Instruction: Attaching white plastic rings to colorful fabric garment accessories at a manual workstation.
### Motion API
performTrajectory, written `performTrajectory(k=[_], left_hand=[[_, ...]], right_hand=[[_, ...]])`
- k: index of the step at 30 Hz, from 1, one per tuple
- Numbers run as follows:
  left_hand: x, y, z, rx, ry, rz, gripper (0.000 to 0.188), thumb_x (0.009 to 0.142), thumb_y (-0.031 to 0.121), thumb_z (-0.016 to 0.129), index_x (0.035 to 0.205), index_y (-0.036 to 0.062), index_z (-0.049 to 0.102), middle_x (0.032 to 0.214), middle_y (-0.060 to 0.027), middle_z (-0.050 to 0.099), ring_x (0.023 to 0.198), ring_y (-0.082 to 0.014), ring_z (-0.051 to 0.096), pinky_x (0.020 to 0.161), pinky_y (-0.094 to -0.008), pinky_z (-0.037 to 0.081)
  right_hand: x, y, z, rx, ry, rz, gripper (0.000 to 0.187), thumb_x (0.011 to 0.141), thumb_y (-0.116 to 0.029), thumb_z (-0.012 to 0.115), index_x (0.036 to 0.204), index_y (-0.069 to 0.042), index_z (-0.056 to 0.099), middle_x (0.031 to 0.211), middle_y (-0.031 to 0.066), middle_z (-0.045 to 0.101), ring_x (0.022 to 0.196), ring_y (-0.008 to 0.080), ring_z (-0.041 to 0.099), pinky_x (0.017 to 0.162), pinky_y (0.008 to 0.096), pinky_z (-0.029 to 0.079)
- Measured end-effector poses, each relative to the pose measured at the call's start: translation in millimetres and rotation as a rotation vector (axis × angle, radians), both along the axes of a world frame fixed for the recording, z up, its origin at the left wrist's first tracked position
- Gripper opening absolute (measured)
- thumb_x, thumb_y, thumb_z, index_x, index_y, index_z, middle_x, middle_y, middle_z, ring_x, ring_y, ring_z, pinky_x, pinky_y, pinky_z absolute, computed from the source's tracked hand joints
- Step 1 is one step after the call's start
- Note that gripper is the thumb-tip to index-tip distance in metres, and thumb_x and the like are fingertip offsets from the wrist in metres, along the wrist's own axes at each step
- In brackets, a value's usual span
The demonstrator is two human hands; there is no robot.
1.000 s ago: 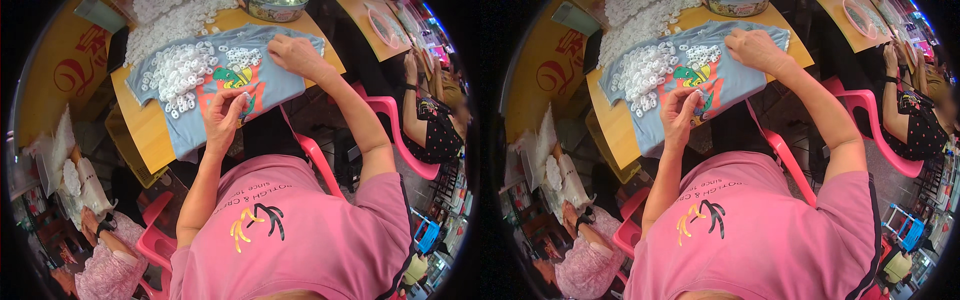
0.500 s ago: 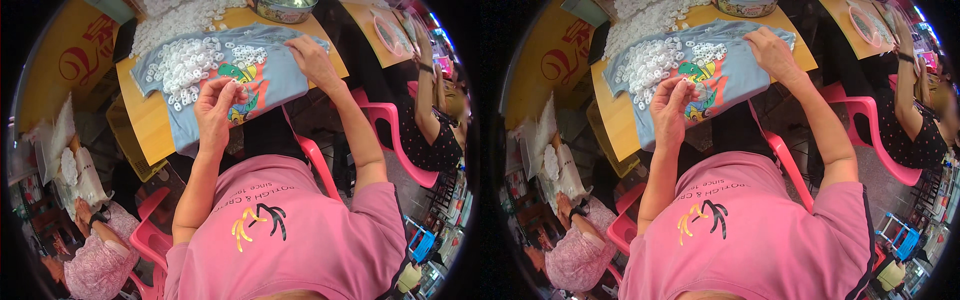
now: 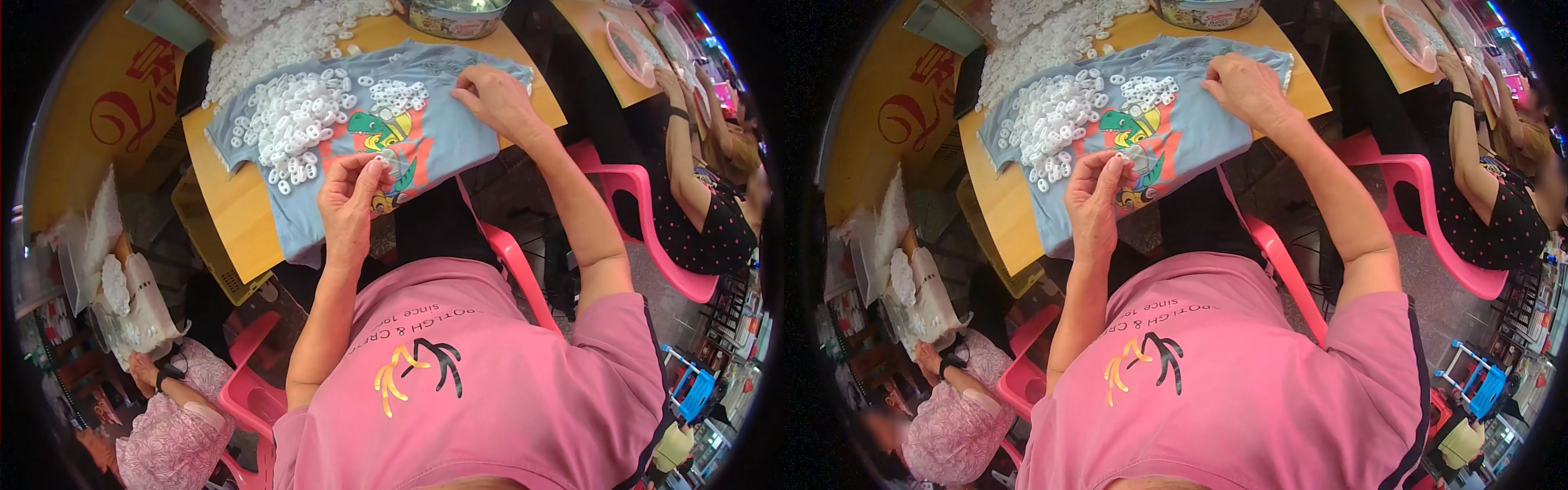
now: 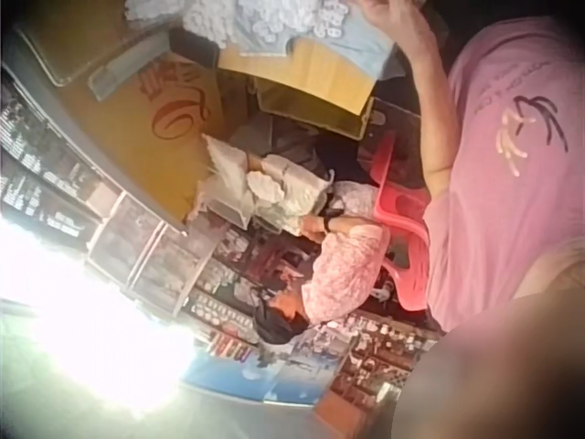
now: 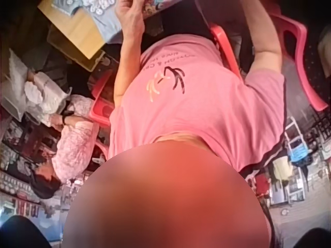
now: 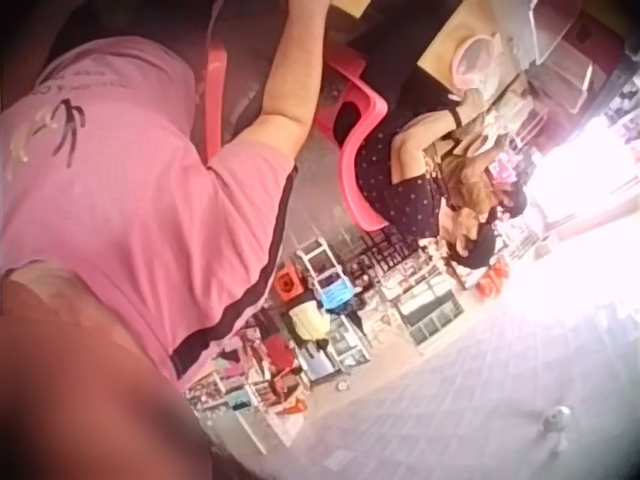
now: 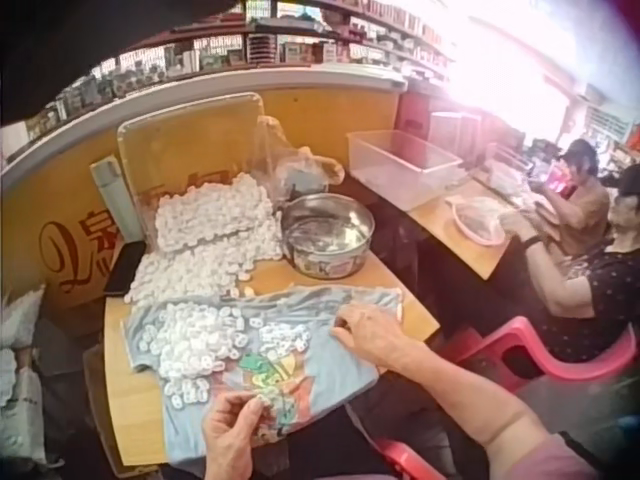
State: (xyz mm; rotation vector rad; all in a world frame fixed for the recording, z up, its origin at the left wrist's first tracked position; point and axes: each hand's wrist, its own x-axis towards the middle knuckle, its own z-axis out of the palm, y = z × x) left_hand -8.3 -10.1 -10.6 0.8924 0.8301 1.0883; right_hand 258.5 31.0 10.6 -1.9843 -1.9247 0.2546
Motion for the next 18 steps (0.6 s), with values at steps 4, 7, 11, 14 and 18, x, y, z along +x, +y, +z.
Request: performTrajectory(k=[4, 7, 11, 14, 18], left_hand=[[-0.9, -0.2, -2.1, 0.008, 0.007, -0.023, 0.014, 0.094, 0.010, 0.063, 0.103, -0.0001, 0.060, 0.092, -0.0079, 0.068, 0.078, -0.0119, 0.064, 0.073, -0.0247, 0.051], [-3.7, 2.0, -2.6, -0.043, 0.009, -0.022, 0.015, 0.094, 0.011, 0.064, 0.103, -0.0001, 0.060, 0.091, -0.0076, 0.067, 0.078, -0.0118, 0.064, 0.073, -0.0247, 0.051], [-6.7, 9.0, -0.5, -0.123, -0.101, -0.045, 0.016, 0.093, 0.010, 0.063, 0.105, -0.0006, 0.059, 0.091, -0.0082, 0.067, 0.079, -0.0129, 0.064, 0.073, -0.0252, 0.051], [-7.1, 13.5, 0.2, -0.185, -0.135, -0.057, 0.016, 0.093, 0.009, 0.063, 0.105, -0.0011, 0.058, 0.093, -0.0095, 0.067, 0.080, -0.0141, 0.064, 0.073, -0.0255, 0.052], [-8.8, 15.3, 3.3, -0.221, -0.120, -0.057, 0.016, 0.093, 0.008, 0.063, 0.105, -0.0015, 0.058, 0.095, -0.0107, 0.067, 0.080, -0.0147, 0.065, 0.073, -0.0257, 0.052]], right_hand=[[3.2, 8.4, 4.2, -0.097, 0.059, 0.019, 0.021, 0.084, -0.021, 0.066, 0.091, -0.001, 0.065, 0.085, 0.0137, 0.067, 0.084, 0.0299, 0.065, 0.071, 0.0394, 0.049], [3.6, 10.8, 0.9, -0.029, 0.049, 0.089, 0.019, 0.084, -0.018, 0.065, 0.089, 0.000, 0.064, 0.079, 0.0132, 0.066, 0.078, 0.0279, 0.065, 0.069, 0.0377, 0.049], [-4.6, 1.1, 16.7, -0.057, 0.250, 0.115, 0.018, 0.084, -0.016, 0.066, 0.087, 0.002, 0.061, 0.073, 0.0079, 0.061, 0.069, 0.0133, 0.058, 0.065, 0.0285, 0.048], [-11.6, -7.8, 5.8, -0.164, 0.479, 0.170, 0.017, 0.085, -0.014, 0.066, 0.087, 0.001, 0.061, 0.076, 0.0041, 0.061, 0.071, 0.0088, 0.057, 0.063, 0.0258, 0.047], [-32.2, -16.3, -0.4, -0.127, 0.681, 0.232, 0.016, 0.088, -0.013, 0.066, 0.093, 0.001, 0.063, 0.080, 0.0013, 0.062, 0.072, 0.0063, 0.056, 0.065, 0.0239, 0.048]])
